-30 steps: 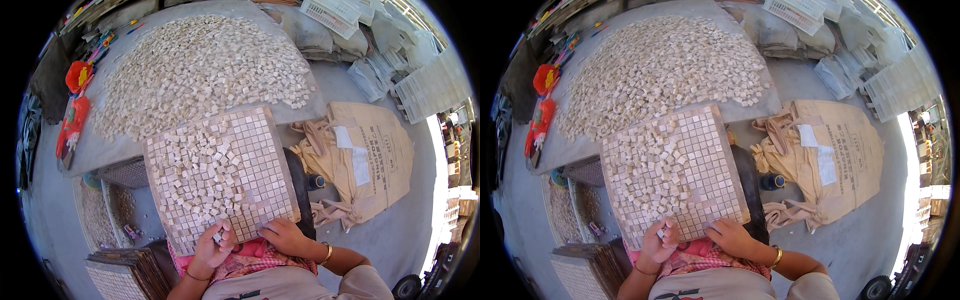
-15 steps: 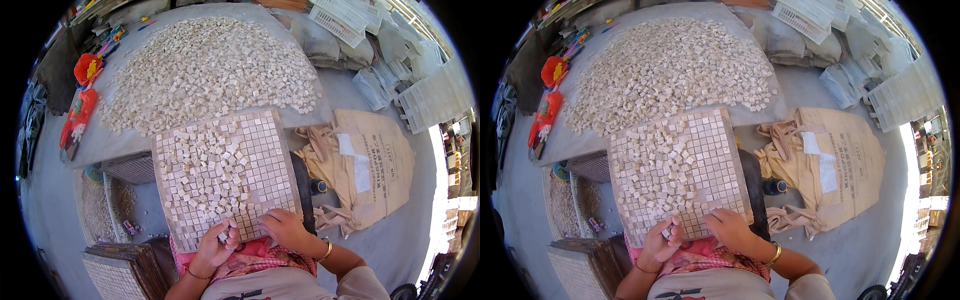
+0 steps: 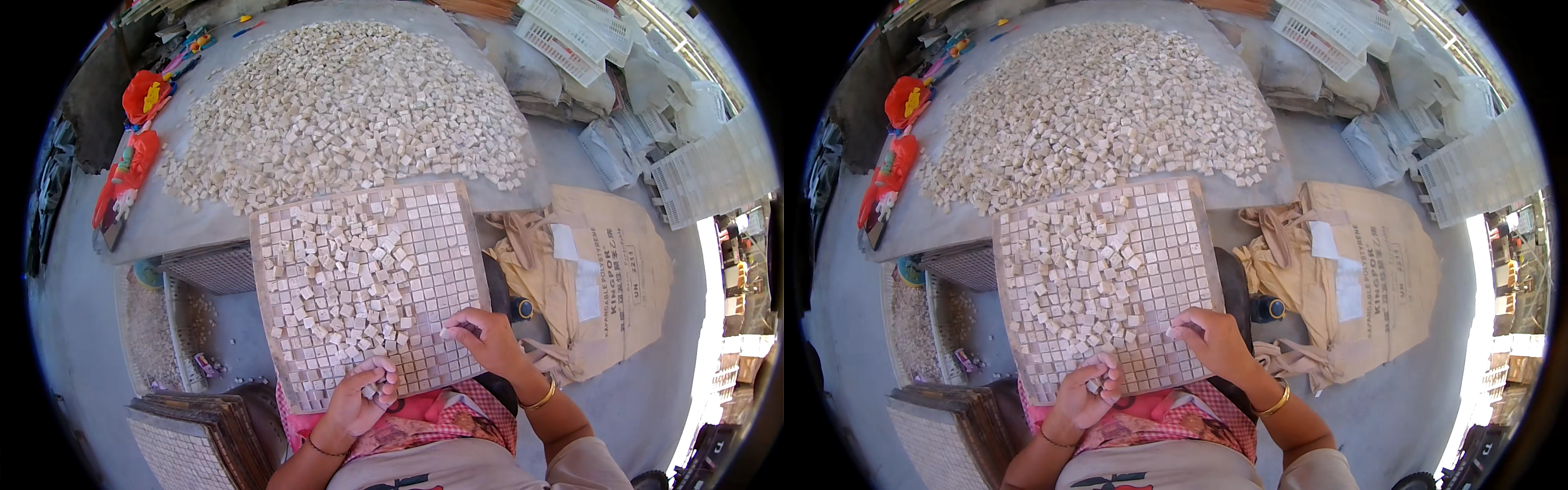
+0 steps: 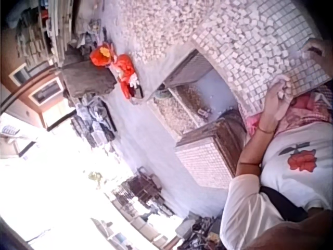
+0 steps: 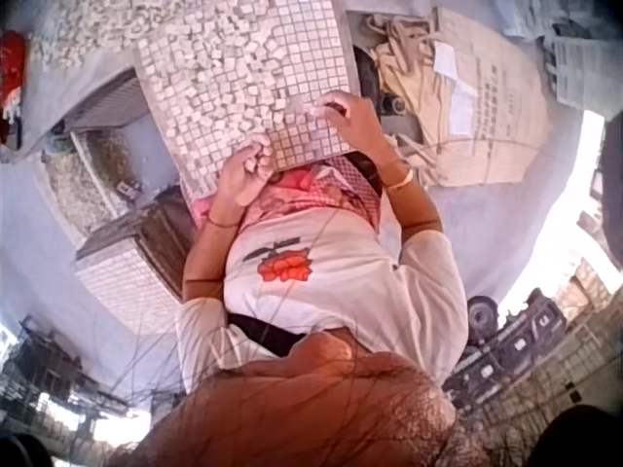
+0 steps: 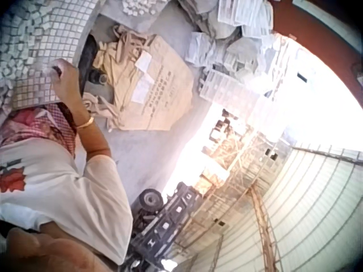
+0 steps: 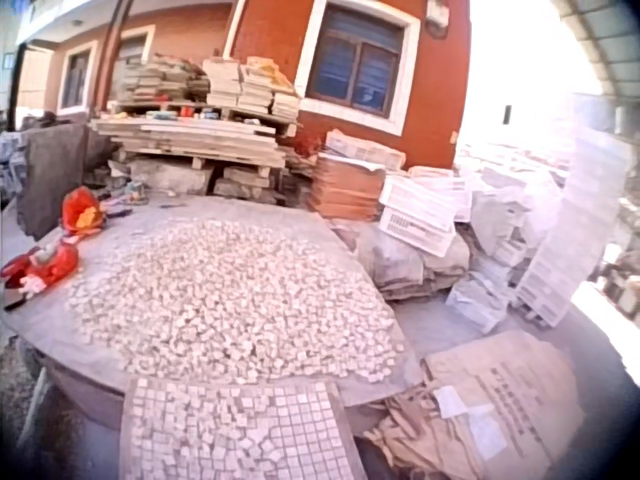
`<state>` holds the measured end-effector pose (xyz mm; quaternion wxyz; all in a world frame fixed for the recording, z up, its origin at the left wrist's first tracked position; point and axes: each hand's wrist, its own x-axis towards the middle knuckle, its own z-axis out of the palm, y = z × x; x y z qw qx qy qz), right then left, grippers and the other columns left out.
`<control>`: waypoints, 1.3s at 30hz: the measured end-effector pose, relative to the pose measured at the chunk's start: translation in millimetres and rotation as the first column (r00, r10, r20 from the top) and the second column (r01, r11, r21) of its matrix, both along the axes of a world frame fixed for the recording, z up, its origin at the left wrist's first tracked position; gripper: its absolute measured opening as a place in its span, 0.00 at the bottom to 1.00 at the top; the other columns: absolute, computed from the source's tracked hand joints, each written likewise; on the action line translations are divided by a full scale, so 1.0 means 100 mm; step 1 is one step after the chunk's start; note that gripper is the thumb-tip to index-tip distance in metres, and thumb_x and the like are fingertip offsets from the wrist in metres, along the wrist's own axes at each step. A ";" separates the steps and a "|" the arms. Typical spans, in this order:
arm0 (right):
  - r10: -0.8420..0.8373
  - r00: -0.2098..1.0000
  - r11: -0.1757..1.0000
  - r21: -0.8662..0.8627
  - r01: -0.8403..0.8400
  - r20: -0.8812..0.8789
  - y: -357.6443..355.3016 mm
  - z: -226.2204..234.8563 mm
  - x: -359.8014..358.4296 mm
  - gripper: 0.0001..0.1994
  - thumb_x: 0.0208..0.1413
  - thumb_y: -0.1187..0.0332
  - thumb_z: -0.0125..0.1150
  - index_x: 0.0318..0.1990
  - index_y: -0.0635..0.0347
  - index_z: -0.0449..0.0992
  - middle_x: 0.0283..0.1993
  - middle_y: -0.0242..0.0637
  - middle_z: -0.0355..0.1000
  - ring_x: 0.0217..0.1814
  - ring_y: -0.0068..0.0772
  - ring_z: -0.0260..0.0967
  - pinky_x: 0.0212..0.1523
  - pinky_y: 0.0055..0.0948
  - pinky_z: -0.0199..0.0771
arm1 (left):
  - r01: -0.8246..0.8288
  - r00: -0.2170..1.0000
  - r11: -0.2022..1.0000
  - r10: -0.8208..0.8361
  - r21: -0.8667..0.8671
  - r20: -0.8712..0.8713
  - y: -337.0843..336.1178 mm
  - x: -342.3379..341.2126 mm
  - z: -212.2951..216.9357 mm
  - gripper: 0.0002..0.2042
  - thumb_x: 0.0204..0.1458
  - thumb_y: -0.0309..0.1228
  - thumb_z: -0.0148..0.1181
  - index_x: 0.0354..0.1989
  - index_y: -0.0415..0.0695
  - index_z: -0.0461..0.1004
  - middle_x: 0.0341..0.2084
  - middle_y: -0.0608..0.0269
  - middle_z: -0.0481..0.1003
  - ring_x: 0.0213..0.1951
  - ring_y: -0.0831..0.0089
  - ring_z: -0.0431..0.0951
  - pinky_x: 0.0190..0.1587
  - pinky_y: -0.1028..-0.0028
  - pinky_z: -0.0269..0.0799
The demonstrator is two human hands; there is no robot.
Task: The person places small white square tiles into the grid cells of a mesh tile sheet. They pick tiles from a large pile on the table and insert them one by one into the empty slots on the sheet held in their lap.
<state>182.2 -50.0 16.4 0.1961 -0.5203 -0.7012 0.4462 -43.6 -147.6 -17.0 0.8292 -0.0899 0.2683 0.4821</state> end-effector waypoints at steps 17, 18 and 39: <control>0.248 0.933 0.880 0.341 -0.330 0.261 0.05 -0.11 0.09 0.05 0.47 0.75 0.61 0.33 0.61 0.75 0.33 0.39 0.71 0.36 0.44 0.69 0.38 0.36 0.71 | -0.023 0.998 1.000 0.022 0.013 0.063 0.02 -0.04 -0.07 0.05 0.54 0.25 0.50 0.34 0.38 0.70 0.26 0.61 0.69 0.27 0.76 0.66 0.27 0.79 0.62; 0.268 0.922 0.871 0.339 -0.356 0.281 0.07 -0.11 0.10 0.05 0.46 0.75 0.60 0.33 0.61 0.75 0.33 0.39 0.71 0.36 0.44 0.69 0.38 0.36 0.71 | -0.019 0.998 1.000 0.019 0.008 0.055 0.01 -0.04 -0.08 0.05 0.53 0.25 0.50 0.34 0.38 0.70 0.26 0.61 0.69 0.27 0.76 0.66 0.27 0.79 0.62; 0.078 0.989 0.936 0.333 -0.115 0.123 0.06 -0.05 0.47 0.06 0.48 0.76 0.60 0.35 0.62 0.75 0.34 0.40 0.71 0.37 0.44 0.71 0.38 0.34 0.72 | -0.098 0.967 0.991 0.074 0.088 0.243 0.00 -0.11 -0.03 0.09 0.57 0.30 0.49 0.38 0.37 0.70 0.24 0.60 0.68 0.25 0.77 0.64 0.21 0.81 0.61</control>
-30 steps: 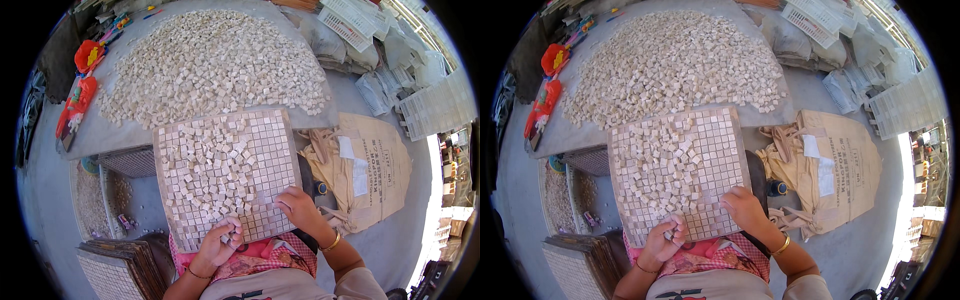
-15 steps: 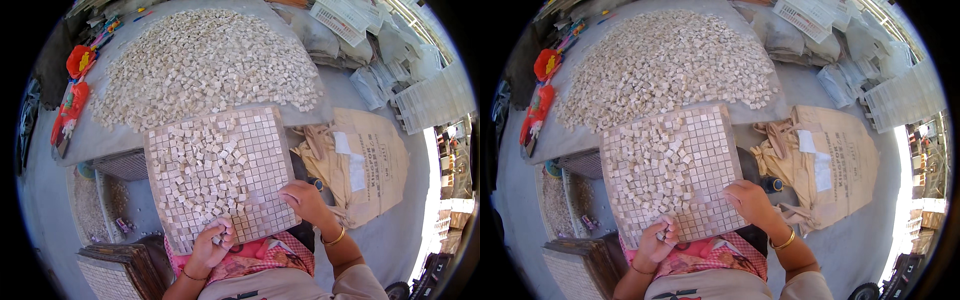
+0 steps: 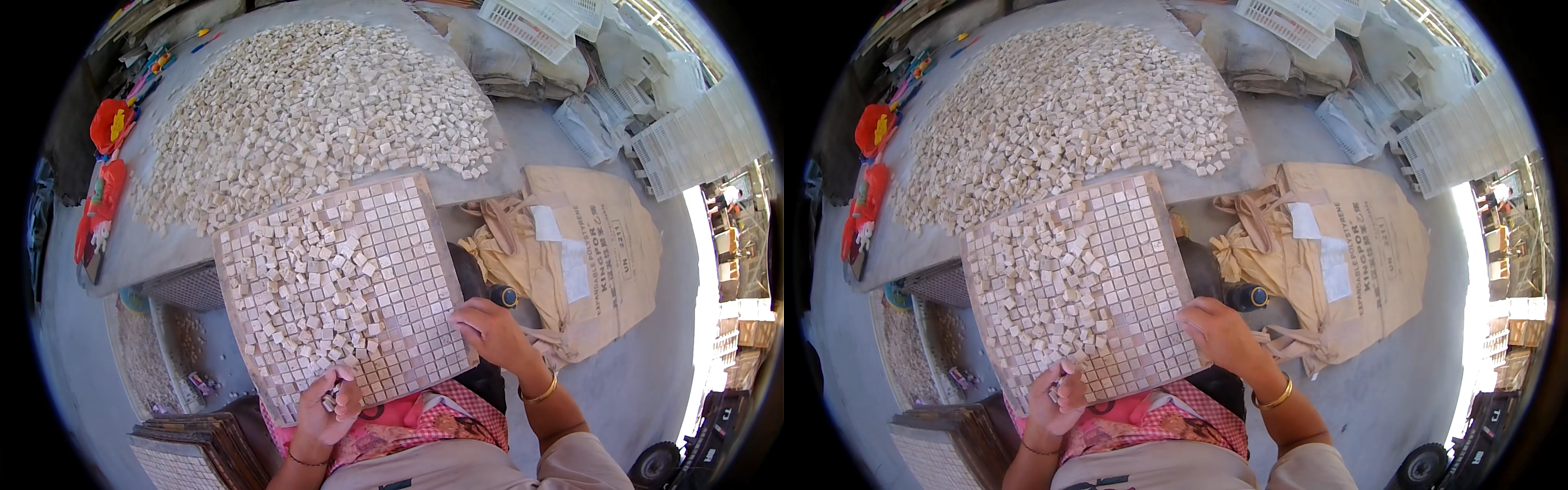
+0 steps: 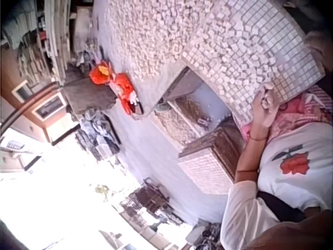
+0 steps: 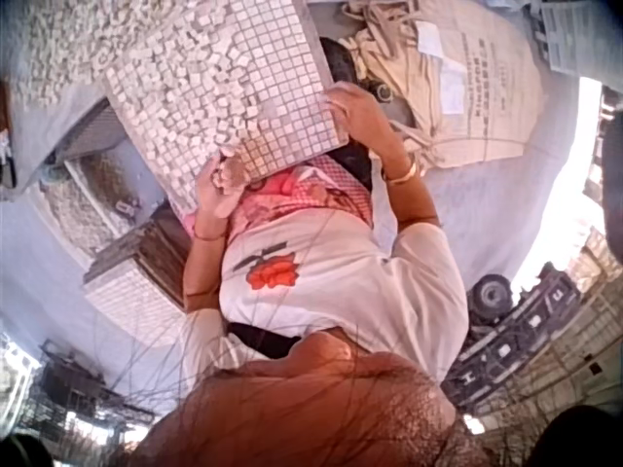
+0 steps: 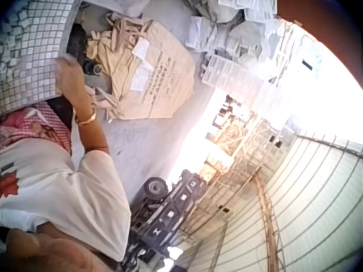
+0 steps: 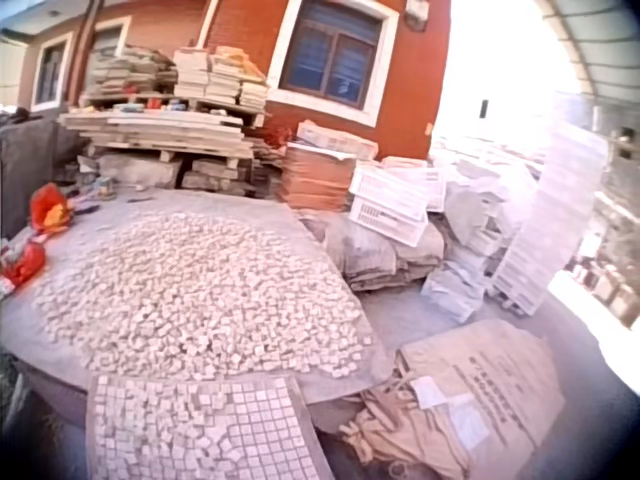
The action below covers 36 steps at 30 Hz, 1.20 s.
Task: The person places small white square tiles into the grid cells of a mesh tile sheet. They pick tiles from a large pile on the table and insert them one by one into the empty slots on the sheet held in their lap.
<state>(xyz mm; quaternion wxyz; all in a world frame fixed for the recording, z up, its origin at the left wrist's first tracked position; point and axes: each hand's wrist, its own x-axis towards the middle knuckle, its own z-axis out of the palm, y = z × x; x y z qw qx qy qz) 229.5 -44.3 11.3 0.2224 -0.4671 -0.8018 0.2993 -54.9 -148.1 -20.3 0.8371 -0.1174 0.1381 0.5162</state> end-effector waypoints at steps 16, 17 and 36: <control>0.237 0.968 0.962 0.117 -0.245 0.079 -0.09 -0.25 -0.80 0.07 0.45 0.72 0.62 0.35 0.57 0.75 0.34 0.35 0.69 0.38 0.39 0.69 0.37 0.34 0.72 | -0.071 0.991 0.997 0.074 0.036 -0.113 0.01 -0.18 0.08 0.07 0.55 0.27 0.51 0.38 0.38 0.72 0.27 0.62 0.67 0.26 0.76 0.64 0.19 0.83 0.61; 0.238 0.968 0.962 0.119 -0.246 0.079 -0.08 -0.24 -0.80 0.07 0.46 0.71 0.62 0.34 0.57 0.75 0.34 0.35 0.68 0.37 0.39 0.69 0.37 0.34 0.72 | -0.066 0.990 0.997 0.070 0.038 -0.124 0.01 -0.18 0.08 0.08 0.56 0.28 0.51 0.38 0.37 0.72 0.26 0.62 0.67 0.26 0.77 0.64 0.19 0.82 0.61; 0.144 0.979 0.977 0.134 -0.163 0.144 0.04 -0.08 -0.99 0.12 0.45 0.71 0.64 0.39 0.57 0.74 0.34 0.37 0.71 0.35 0.41 0.71 0.34 0.35 0.72 | 0.022 0.971 0.999 -0.011 0.045 -0.240 -0.03 -0.19 0.09 0.10 0.58 0.31 0.50 0.39 0.35 0.71 0.24 0.63 0.69 0.21 0.80 0.65 0.17 0.84 0.57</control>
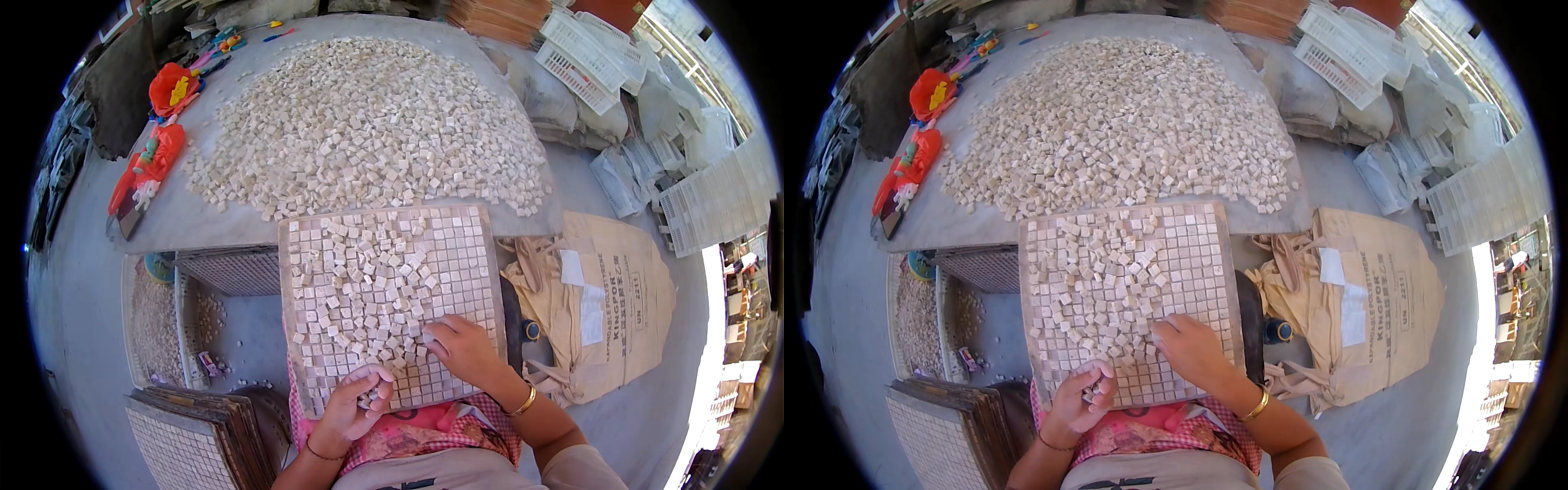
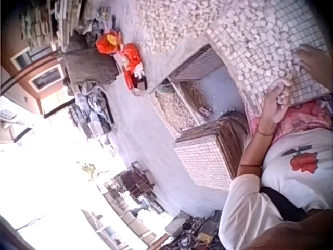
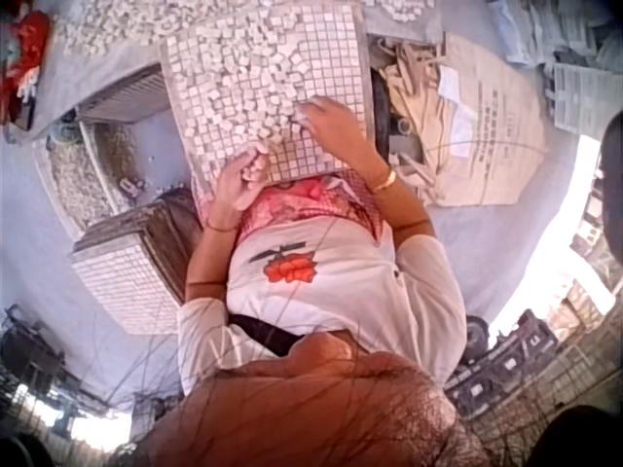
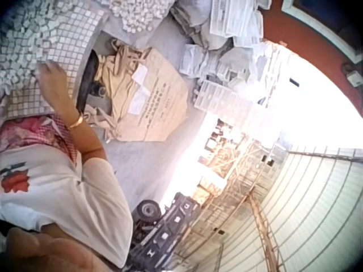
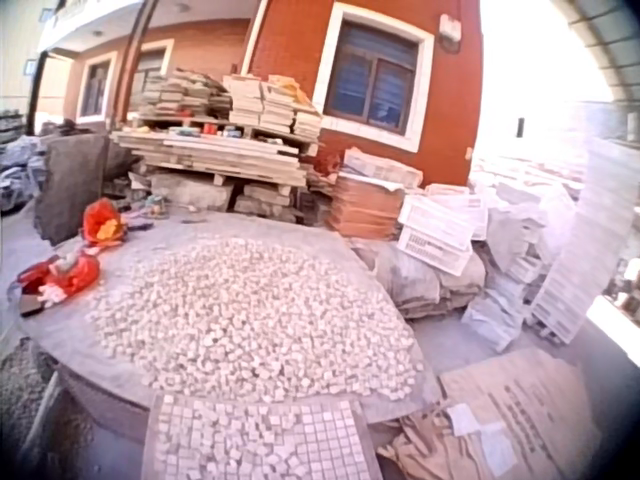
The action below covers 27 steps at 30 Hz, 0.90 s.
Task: The person places small white square tiles into the grid cells of a mesh tile sheet. They pick tiles from a large pile on the table and insert them one by one into the empty slots on the sheet held in their lap.
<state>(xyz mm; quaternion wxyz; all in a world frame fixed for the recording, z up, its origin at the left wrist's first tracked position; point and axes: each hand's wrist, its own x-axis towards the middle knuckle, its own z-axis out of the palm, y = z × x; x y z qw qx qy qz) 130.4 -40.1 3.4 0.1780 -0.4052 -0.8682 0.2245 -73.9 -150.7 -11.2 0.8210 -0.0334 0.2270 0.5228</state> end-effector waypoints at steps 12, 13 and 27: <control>0.065 0.997 0.988 -0.145 -0.057 0.051 -0.05 0.14 0.43 0.04 0.51 0.69 0.57 0.32 0.56 0.73 0.31 0.38 0.68 0.36 0.43 0.68 0.38 0.38 0.71 | -0.003 1.000 0.999 0.003 -0.044 0.011 -0.01 0.06 -0.07 0.09 0.58 0.29 0.50 0.38 0.35 0.71 0.23 0.63 0.68 0.20 0.80 0.64 0.17 0.83 0.58; 0.057 0.996 0.989 -0.138 -0.047 0.069 -0.05 0.13 0.41 0.03 0.51 0.69 0.57 0.32 0.56 0.73 0.30 0.38 0.67 0.35 0.43 0.68 0.37 0.38 0.71 | -0.005 1.000 0.999 0.006 -0.042 0.011 -0.01 0.05 -0.05 0.09 0.58 0.29 0.50 0.38 0.35 0.71 0.23 0.63 0.68 0.20 0.80 0.64 0.17 0.83 0.58; 0.034 0.999 0.996 -0.084 -0.037 -0.027 -0.09 0.02 0.53 0.05 0.46 0.71 0.60 0.32 0.57 0.74 0.30 0.38 0.71 0.35 0.42 0.70 0.35 0.37 0.72 | -0.010 0.997 0.999 0.008 -0.033 -0.071 -0.02 0.03 -0.02 0.08 0.58 0.29 0.50 0.38 0.36 0.71 0.24 0.62 0.69 0.21 0.80 0.64 0.17 0.84 0.57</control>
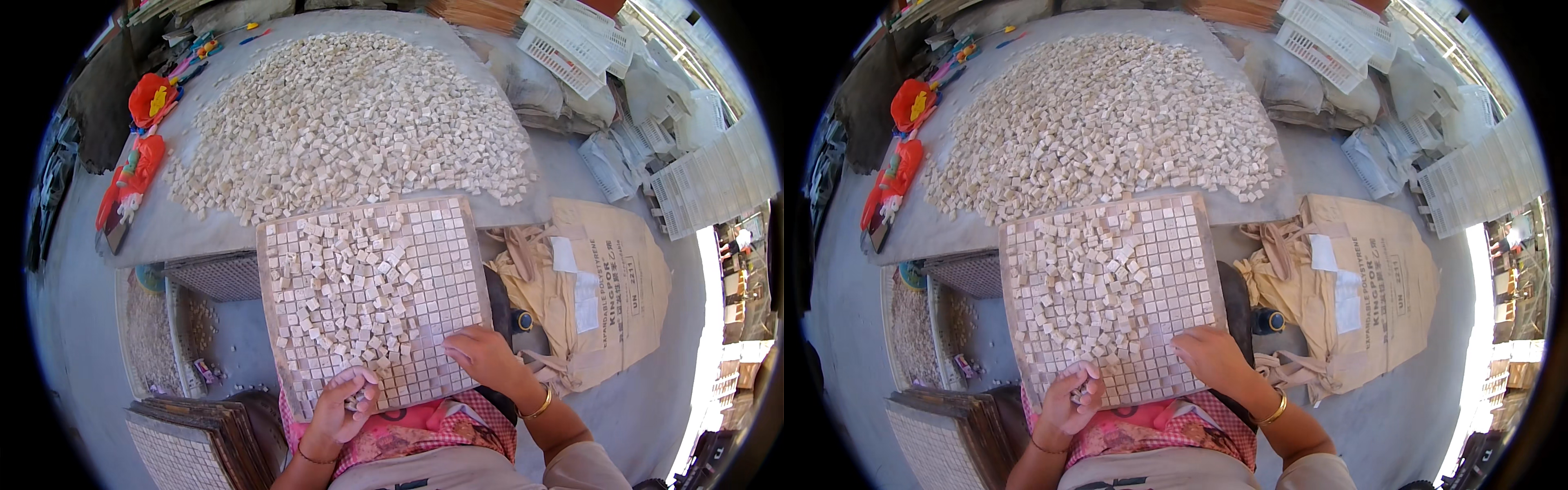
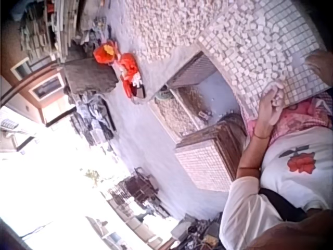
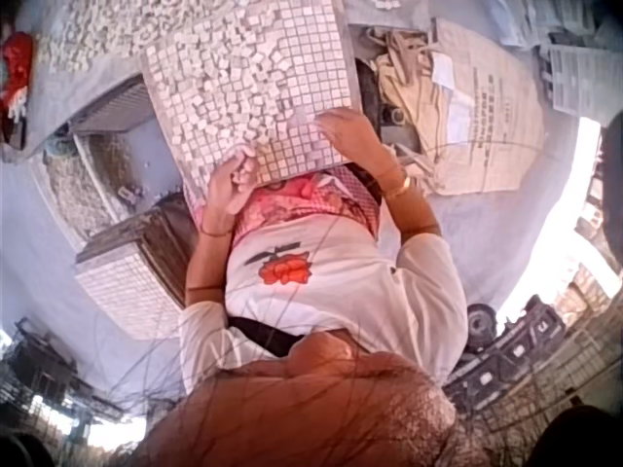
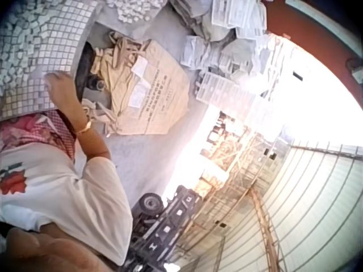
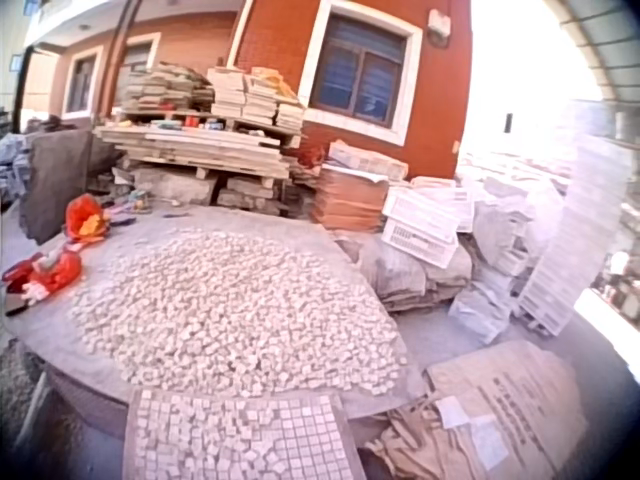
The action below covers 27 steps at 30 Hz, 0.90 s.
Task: The person places small white square tiles into the grid cells of a mesh tile sheet. They pick tiles from a large pile on the table and insert them one by one into the empty slots on the sheet held in their lap.
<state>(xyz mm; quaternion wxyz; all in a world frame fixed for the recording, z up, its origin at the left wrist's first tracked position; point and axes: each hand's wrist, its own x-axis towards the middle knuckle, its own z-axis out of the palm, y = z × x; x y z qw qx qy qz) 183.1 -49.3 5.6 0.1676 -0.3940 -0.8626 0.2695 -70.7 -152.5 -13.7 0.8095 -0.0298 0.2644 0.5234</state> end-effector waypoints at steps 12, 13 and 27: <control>0.045 0.998 0.999 -0.033 -0.043 0.039 -0.09 0.04 -0.04 0.12 0.44 0.68 0.64 0.37 0.57 0.70 0.36 0.37 0.67 0.40 0.43 0.68 0.39 0.37 0.71 | 0.011 0.999 1.000 -0.012 -0.018 -0.034 -0.01 0.04 -0.01 0.08 0.58 0.30 0.51 0.37 0.37 0.71 0.23 0.62 0.69 0.20 0.80 0.64 0.16 0.83 0.57; 0.043 0.999 0.999 -0.034 -0.042 0.011 -0.08 0.06 -0.06 0.12 0.44 0.68 0.64 0.37 0.57 0.70 0.36 0.37 0.67 0.40 0.43 0.68 0.38 0.37 0.71 | 0.009 1.000 1.000 -0.009 -0.024 -0.024 -0.02 0.05 -0.02 0.08 0.58 0.29 0.50 0.37 0.37 0.71 0.23 0.62 0.69 0.20 0.79 0.64 0.17 0.84 0.57; -0.134 0.979 0.975 -0.199 0.103 -0.152 0.30 0.01 -0.46 0.10 0.48 0.72 0.62 0.40 0.61 0.75 0.33 0.38 0.71 0.31 0.34 0.71 0.34 0.30 0.72 | 0.211 0.884 0.977 -0.174 0.039 -0.433 0.07 0.18 0.15 0.11 0.58 0.35 0.54 0.35 0.38 0.74 0.15 0.70 0.64 0.16 0.83 0.59 0.16 0.82 0.50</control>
